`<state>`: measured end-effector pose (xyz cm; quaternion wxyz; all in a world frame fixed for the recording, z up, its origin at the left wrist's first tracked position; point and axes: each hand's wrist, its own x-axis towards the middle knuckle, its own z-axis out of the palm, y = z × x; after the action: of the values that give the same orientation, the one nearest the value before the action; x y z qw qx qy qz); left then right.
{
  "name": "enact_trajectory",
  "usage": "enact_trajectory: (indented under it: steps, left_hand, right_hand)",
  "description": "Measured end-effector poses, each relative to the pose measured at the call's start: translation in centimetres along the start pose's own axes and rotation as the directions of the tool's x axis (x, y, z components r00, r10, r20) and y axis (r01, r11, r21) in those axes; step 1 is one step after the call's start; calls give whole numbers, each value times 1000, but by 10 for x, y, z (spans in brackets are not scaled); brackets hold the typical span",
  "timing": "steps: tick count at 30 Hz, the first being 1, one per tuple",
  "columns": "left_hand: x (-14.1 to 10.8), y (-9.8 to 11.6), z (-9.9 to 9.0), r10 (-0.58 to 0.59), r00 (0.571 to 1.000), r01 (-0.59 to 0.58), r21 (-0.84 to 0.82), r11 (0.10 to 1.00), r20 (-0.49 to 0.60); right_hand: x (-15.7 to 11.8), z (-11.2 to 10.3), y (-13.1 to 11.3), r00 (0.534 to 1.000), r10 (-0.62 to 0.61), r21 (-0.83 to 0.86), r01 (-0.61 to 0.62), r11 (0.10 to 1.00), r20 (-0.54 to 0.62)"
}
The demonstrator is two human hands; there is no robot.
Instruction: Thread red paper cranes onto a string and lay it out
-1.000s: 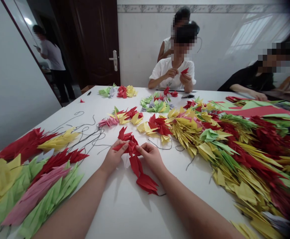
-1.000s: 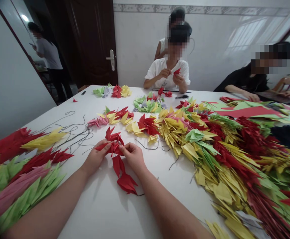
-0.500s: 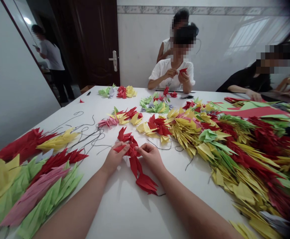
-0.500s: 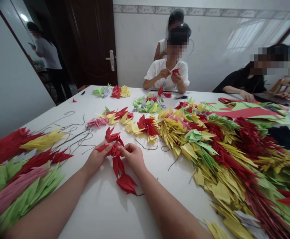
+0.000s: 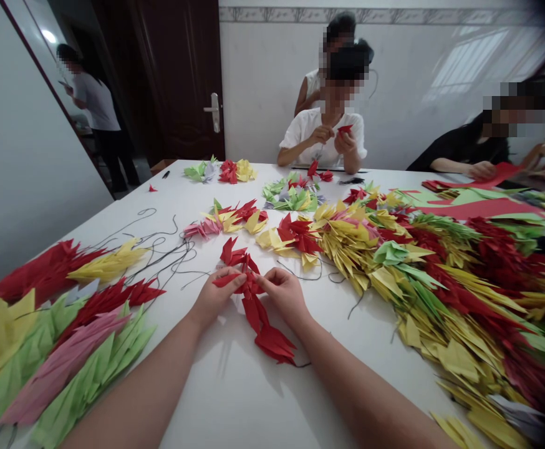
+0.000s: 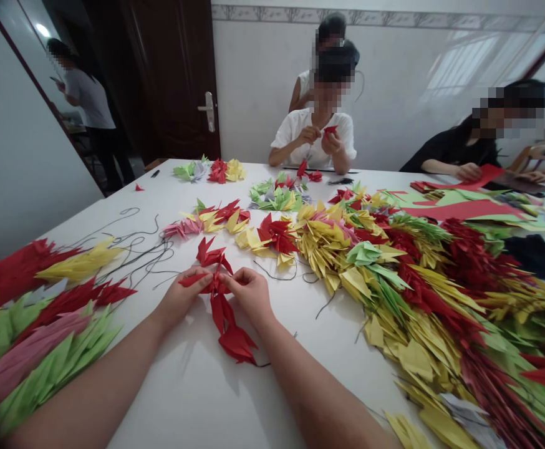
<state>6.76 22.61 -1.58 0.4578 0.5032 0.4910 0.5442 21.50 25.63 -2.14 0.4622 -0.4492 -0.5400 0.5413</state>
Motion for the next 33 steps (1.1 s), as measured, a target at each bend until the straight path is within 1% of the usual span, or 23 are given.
enact_trajectory:
  steps: [6, 9, 11, 13, 16, 19, 21, 24, 27, 30, 33]
  left_hand:
    - [-1, 2, 0, -1, 1000, 1, 18, 1000, -1]
    - [-1, 1, 0, -2, 1000, 3, 35, 999, -20]
    - [0, -2, 0, -3, 998, 4, 25, 1000, -58]
    - [0, -6, 0, -5, 996, 2, -41, 999, -89]
    - [1, -12, -2, -31, 997, 20, -146, 989, -76]
    - [1, -13, -5, -72, 997, 68, -125, 990, -21]
    - [0, -11, -7, -92, 996, 93, -71, 993, 9]
    - [0, -8, -8, -126, 992, 126, 8, 992, 24]
    - [0, -6, -8, -100, 995, 100, 12, 995, 27]
    - [0, -7, -8, -62, 998, 62, 2, 998, 20]
    - [-1, -8, -9, -56, 998, 56, -17, 998, 35]
  right_hand:
    - [-4, 2, -5, 1000, -22, -14, 22, 1000, -21]
    - [-3, 2, -3, 999, -42, -68, 41, 997, -18]
    - [-2, 1, 0, 997, -68, -87, 70, 994, 22]
    - [0, 0, 2, 992, -101, -61, 106, 992, 81]
    - [1, -1, 5, 982, -118, 9, 118, 993, 146]
    - [2, -3, 7, 983, -103, 75, 93, 993, 150]
    - [2, -4, 6, 985, -100, 100, 87, 991, 141]
    - [2, -4, 5, 984, -95, 129, 76, 989, 150]
    - [0, -2, 2, 984, -88, 257, 46, 965, 157]
    - [-3, -2, -1, 980, -19, 365, -55, 929, 197]
    - [-5, -2, -3, 958, 48, 325, -143, 935, 283]
